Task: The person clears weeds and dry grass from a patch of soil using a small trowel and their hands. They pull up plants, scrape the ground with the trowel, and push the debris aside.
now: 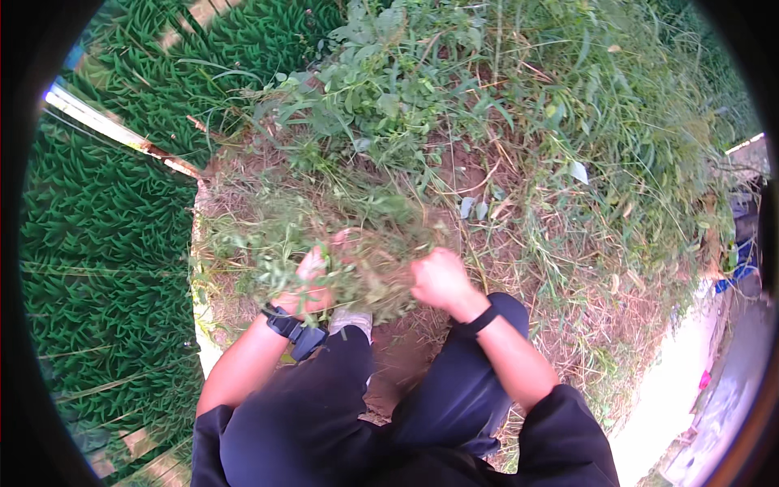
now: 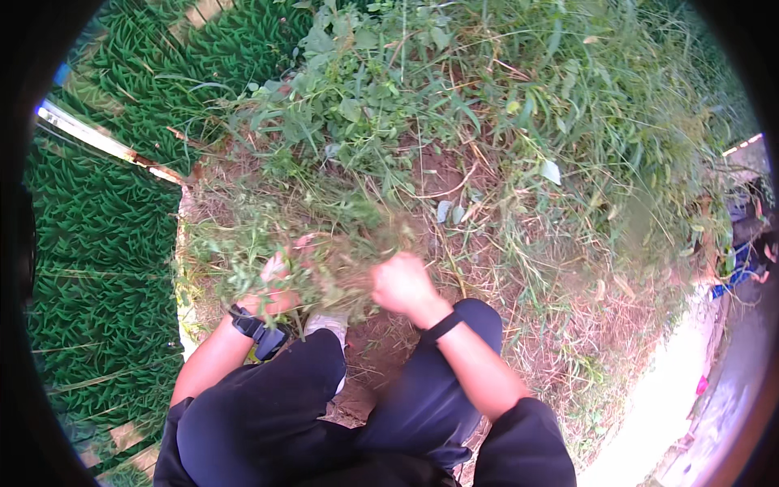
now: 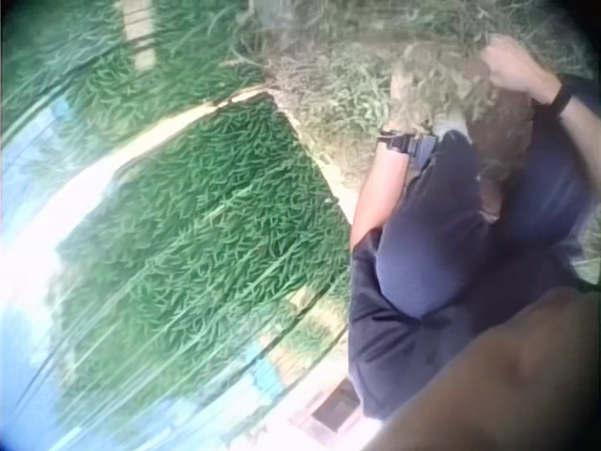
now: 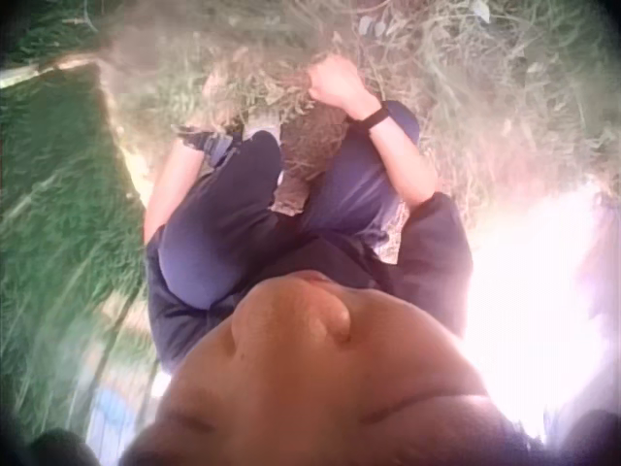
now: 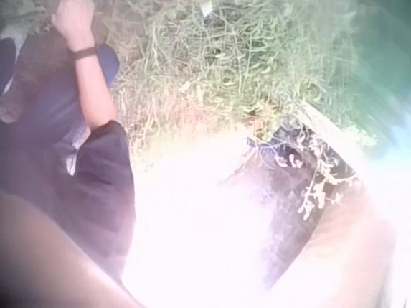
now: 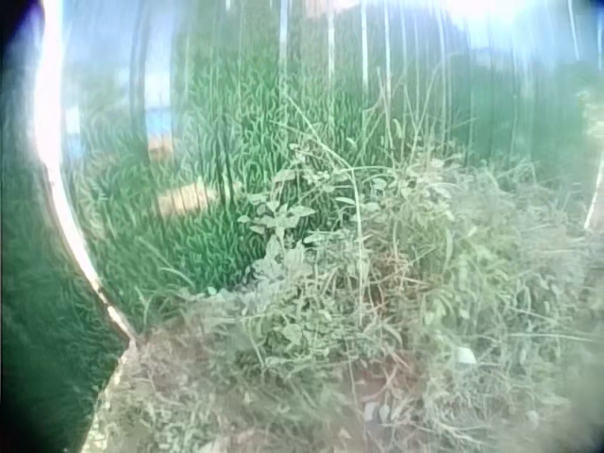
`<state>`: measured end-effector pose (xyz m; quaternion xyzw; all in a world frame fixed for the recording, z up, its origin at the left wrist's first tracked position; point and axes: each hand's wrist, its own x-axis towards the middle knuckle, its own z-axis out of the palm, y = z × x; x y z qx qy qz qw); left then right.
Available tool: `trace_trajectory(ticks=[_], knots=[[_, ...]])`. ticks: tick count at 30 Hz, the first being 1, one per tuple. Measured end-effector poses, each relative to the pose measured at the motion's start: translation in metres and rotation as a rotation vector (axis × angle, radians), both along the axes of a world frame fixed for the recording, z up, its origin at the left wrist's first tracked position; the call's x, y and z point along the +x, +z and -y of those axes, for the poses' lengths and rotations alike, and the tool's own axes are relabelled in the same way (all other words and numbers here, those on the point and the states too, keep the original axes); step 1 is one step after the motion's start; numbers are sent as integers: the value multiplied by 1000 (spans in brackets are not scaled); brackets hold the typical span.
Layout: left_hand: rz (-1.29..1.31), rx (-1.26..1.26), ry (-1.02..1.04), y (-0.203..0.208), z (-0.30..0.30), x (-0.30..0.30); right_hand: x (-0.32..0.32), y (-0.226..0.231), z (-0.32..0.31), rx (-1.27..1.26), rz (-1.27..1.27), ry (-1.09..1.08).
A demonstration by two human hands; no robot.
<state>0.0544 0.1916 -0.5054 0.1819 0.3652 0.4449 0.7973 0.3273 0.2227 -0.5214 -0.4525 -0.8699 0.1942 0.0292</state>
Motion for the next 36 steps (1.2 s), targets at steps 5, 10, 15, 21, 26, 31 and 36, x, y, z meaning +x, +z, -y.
trace_trajectory(ticks=[5, 10, 15, 21, 26, 31, 36], knots=[[62, -148, -351, -48, -42, 35, 119, 41, -23, 31, 117, -301], [-202, -128, -660, -50, -49, 84, 237, 65, 0, 107, 376, -566], [-505, -135, -687, -66, -50, 56, 346, 53, 83, 42, 420, -971], [-617, -147, -609, -92, -65, 58, 419, 34, 323, -197, 562, -1481], [-657, -143, -707, -112, -70, 67, 359, 34, 690, -311, 802, -2034], [-712, -162, -727, -131, -58, 90, 162, 89, 970, -1485, 821, -2249], [-896, -67, -530, -102, -88, 37, 188, -39, 854, -2048, 344, -1395]])
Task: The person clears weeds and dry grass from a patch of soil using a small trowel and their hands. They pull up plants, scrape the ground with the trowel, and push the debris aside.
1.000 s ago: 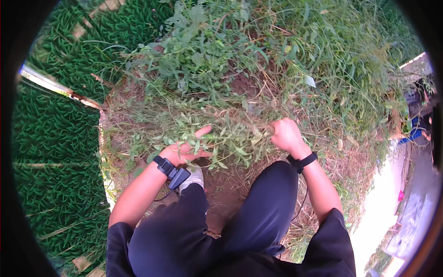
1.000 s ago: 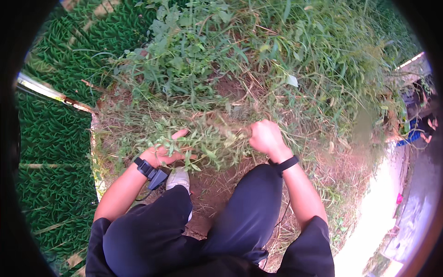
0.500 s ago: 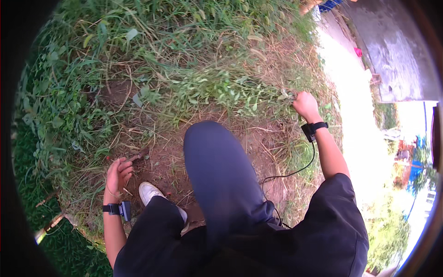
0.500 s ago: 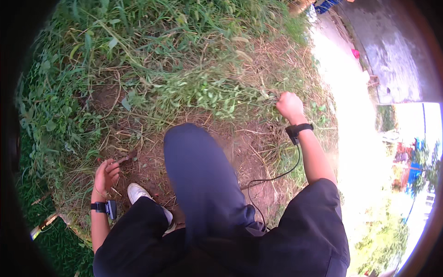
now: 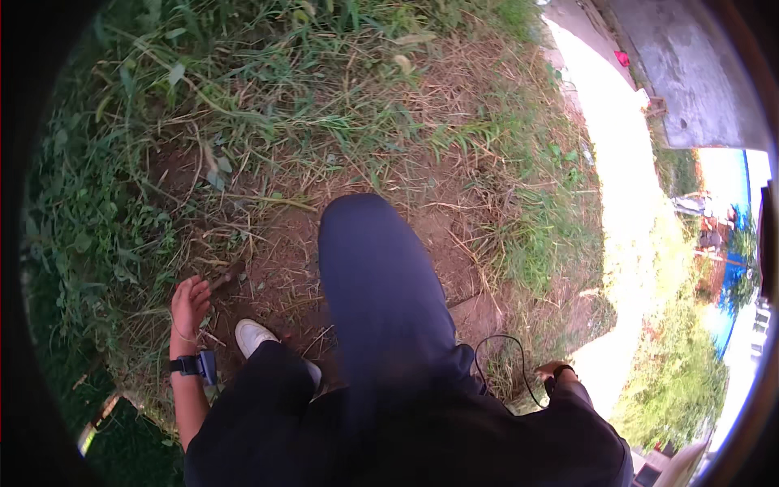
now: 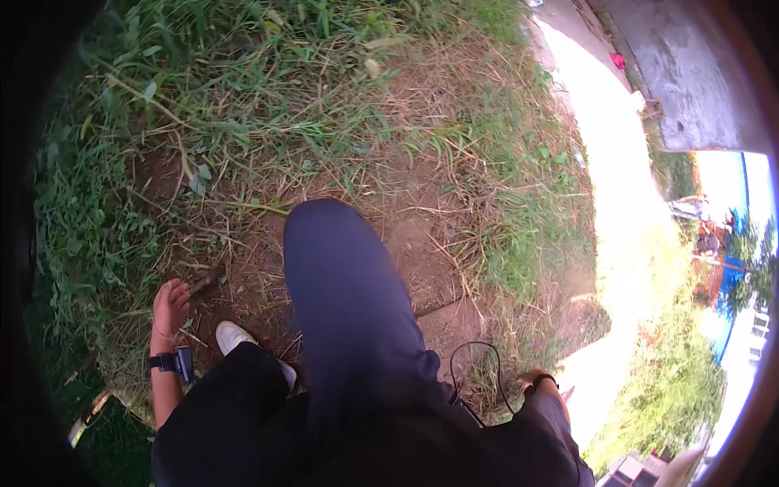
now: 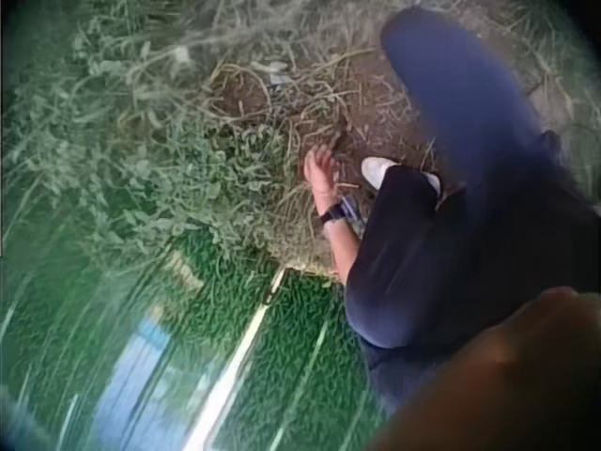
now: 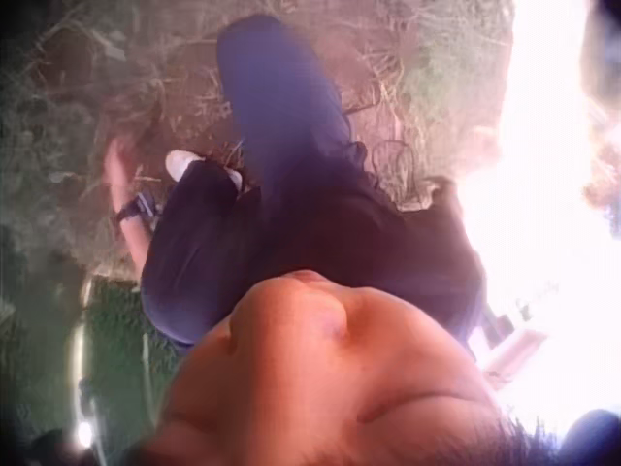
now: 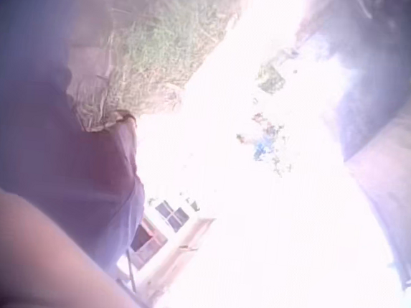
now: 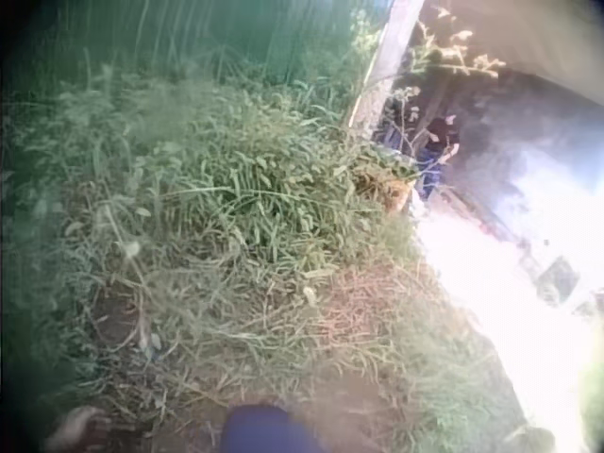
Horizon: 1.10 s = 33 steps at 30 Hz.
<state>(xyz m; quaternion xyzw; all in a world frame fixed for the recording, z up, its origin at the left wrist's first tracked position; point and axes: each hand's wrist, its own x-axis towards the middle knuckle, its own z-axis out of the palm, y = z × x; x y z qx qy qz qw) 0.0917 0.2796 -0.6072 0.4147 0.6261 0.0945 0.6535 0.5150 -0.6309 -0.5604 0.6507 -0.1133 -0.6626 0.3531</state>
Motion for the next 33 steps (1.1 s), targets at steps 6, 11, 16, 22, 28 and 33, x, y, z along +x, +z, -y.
trace_trajectory(ticks=[6, 11, 16, 22, 28, 33], knots=[[-233, 497, -412, 1, 33, 36, 170, -7, -314, 886, 837, 734], [-831, 431, -627, 40, 69, -68, 110, 138, -679, 1868, 699, 940], [-1044, 450, -447, 53, 149, -110, -67, 169, -842, 2312, 118, 1250], [-1228, 401, -523, 22, 202, -119, -248, 70, -881, 2307, -587, 1620], [-1120, 254, -407, 43, 215, -139, -306, -53, -855, 2046, -582, 1622], [-992, 303, -229, 34, 259, -161, -308, -96, -826, 2172, -625, 1306]])
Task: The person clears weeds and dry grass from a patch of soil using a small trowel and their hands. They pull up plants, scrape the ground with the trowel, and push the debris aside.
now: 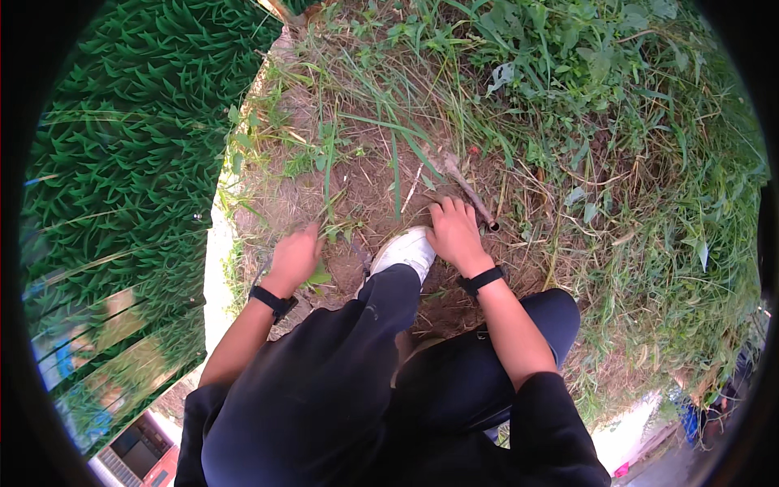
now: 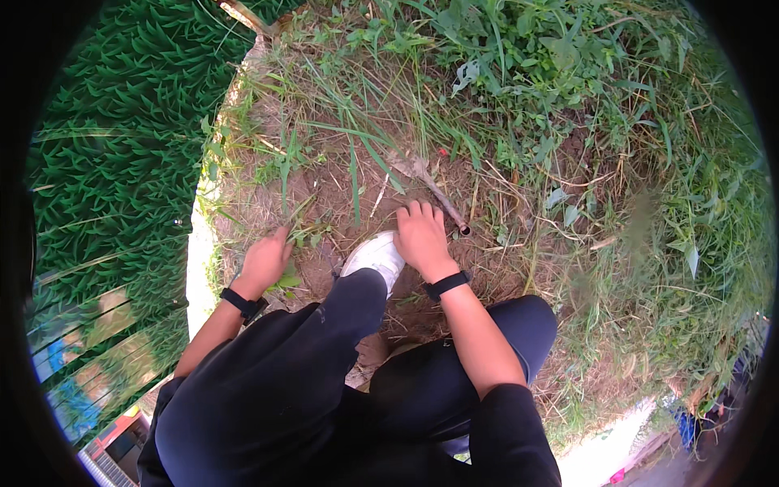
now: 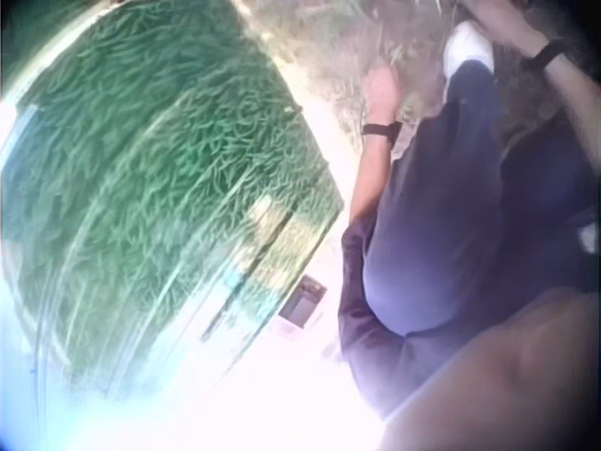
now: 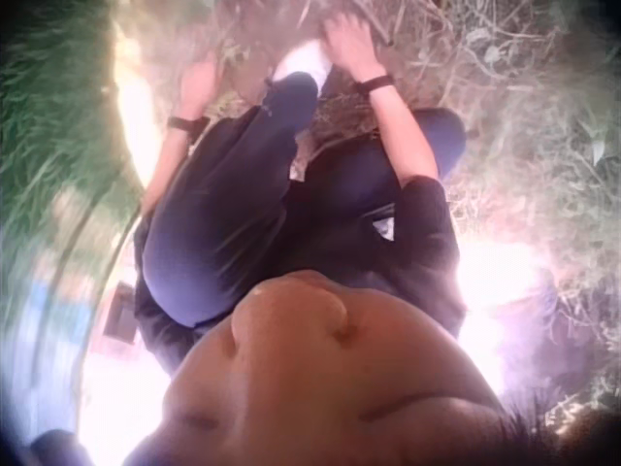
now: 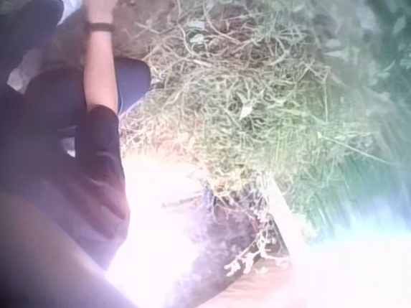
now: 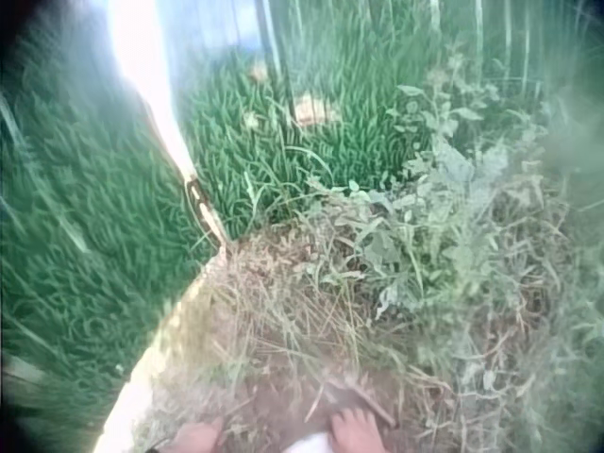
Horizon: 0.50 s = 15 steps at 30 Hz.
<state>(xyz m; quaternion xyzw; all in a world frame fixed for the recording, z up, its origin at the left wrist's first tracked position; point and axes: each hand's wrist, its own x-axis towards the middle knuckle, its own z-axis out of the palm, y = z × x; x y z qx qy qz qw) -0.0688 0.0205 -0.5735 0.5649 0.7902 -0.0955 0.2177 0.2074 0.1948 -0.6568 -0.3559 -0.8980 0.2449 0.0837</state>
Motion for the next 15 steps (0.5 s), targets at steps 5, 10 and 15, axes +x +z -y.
trace_trajectory(ticks=[5, 10, 15], knots=[[79, -7, 54, 26, -3, 1, -33, 29, -12, -258, -102, 156], [209, 219, -27, 46, -9, -15, -79, 24, 11, -441, -350, 297], [469, -13, 396, 65, 11, -55, -92, 8, 23, -391, -377, 386]])
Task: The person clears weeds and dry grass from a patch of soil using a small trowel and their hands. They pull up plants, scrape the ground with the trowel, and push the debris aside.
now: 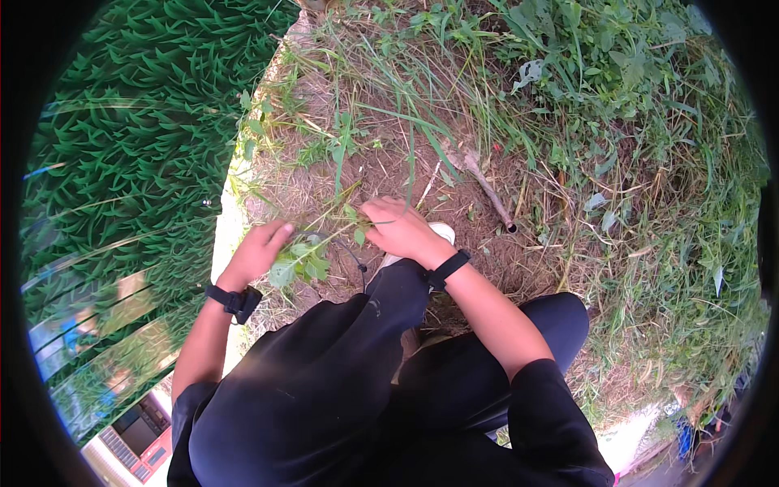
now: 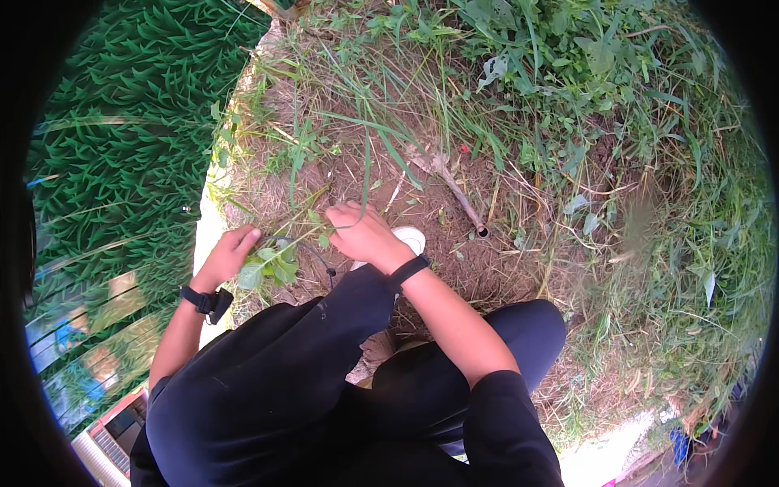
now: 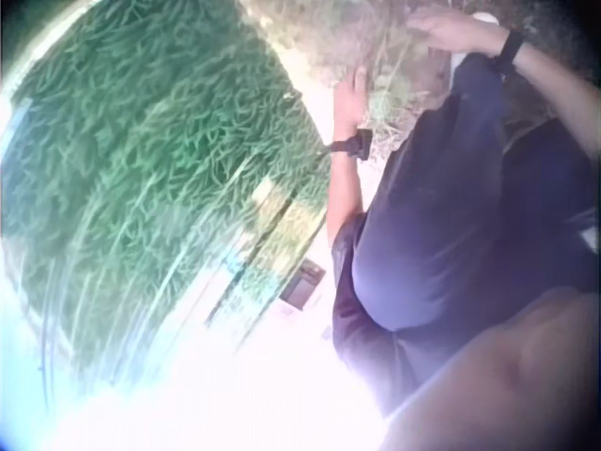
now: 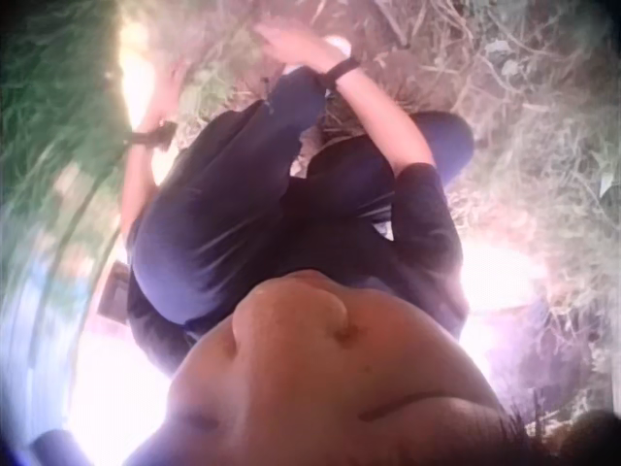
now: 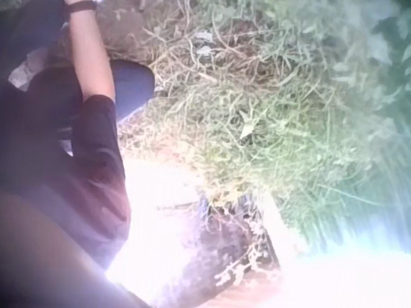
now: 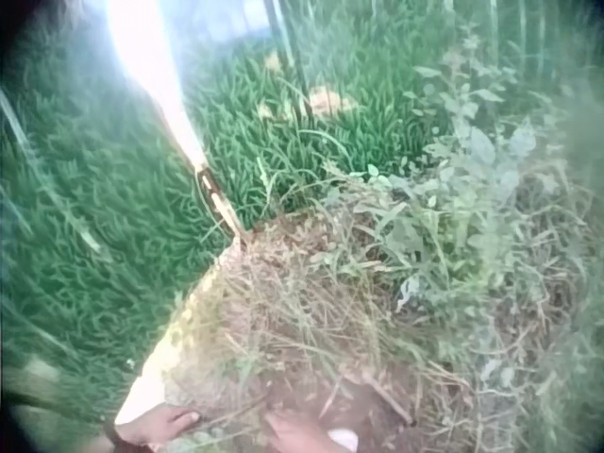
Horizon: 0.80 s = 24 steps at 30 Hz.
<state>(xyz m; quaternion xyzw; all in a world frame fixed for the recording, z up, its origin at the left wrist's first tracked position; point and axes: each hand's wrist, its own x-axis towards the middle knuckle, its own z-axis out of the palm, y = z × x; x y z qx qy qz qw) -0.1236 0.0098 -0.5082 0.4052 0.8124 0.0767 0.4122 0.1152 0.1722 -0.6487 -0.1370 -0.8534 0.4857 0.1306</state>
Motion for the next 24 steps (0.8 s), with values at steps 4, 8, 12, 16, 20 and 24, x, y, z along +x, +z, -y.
trace_trajectory(ticks=[4, 8, 12, 16, 20, 24], knots=[[79, -157, 111, -4, 64, -49, 0, -7, 6, -161, -69, -151], [275, -386, 89, -19, 135, -72, 6, -6, 3, -253, 49, -256], [3, -1007, -422, -10, 237, -116, 17, 0, -20, -158, -28, -239], [-517, -962, -786, -7, 175, -77, 62, 10, -78, -42, 273, -388], [-5, -377, -595, 15, 5, 32, 124, 10, -109, 214, 604, -551], [399, 347, -488, -41, -43, 105, 166, -20, -96, 250, 729, -457]])
